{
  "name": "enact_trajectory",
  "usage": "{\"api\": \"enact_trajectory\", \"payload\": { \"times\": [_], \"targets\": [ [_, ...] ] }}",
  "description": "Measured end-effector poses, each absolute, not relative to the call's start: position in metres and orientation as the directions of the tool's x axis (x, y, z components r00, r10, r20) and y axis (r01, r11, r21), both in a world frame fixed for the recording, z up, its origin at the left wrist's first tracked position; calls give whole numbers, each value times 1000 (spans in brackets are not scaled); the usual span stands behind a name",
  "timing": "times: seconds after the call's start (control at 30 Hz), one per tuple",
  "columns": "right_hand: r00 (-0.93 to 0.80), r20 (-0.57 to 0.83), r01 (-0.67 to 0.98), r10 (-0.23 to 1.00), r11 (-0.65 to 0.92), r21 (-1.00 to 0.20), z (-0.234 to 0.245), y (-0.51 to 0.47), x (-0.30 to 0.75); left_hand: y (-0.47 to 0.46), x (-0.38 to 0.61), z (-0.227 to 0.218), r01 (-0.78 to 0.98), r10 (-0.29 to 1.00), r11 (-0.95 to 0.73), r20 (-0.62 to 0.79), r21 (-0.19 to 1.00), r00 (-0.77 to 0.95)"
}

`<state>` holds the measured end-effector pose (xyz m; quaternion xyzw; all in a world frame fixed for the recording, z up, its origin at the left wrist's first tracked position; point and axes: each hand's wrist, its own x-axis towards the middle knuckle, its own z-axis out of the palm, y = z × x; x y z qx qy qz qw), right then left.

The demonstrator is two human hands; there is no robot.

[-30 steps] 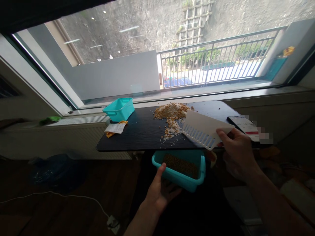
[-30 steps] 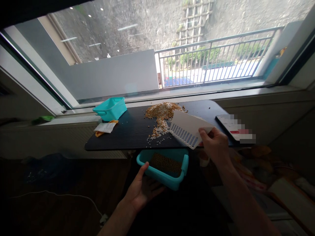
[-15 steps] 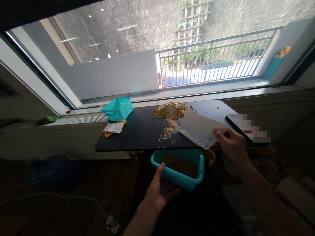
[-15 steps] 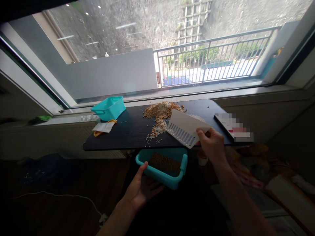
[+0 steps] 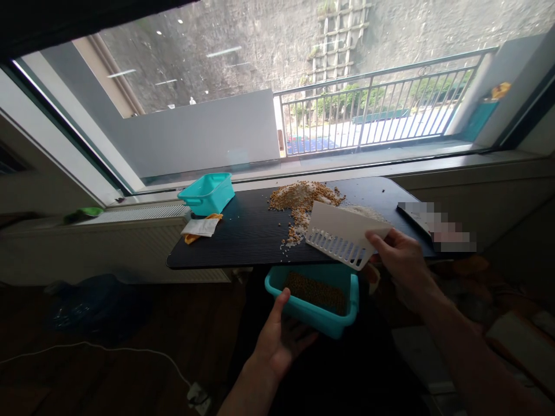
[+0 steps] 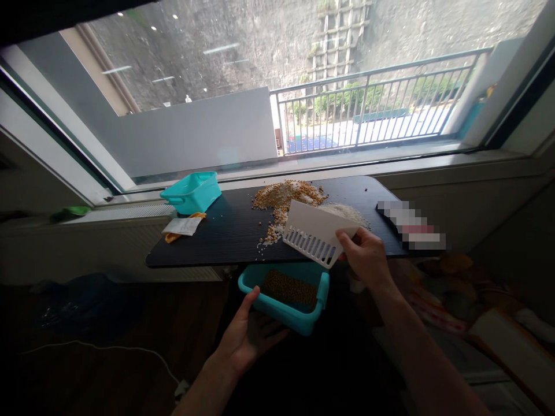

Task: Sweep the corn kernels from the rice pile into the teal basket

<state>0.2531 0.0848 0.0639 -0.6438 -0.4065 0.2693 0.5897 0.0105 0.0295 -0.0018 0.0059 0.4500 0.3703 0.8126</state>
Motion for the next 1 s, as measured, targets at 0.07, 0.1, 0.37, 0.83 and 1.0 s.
{"api": "enact_trajectory", "payload": {
  "times": [0.07,0.1,0.37,0.83,1.0],
  "targets": [
    [556,167,245,814,32,-969,65,90,267,29,11,-3,-596,602,729,-730,336,325],
    [569,181,265,802,29,-964,66,91,272,29,12,-3,-596,598,731,-732,332,326],
    [492,225,351,841,46,-935,87,92,259,30,9,-4,-591,605,733,-719,336,343],
    [420,271,301,866,149,-942,82,102,240,29,6,4,-597,617,716,-728,361,300],
    [543,197,147,816,139,-979,70,81,230,24,5,7,-609,619,702,-739,368,267]
  ]
}}
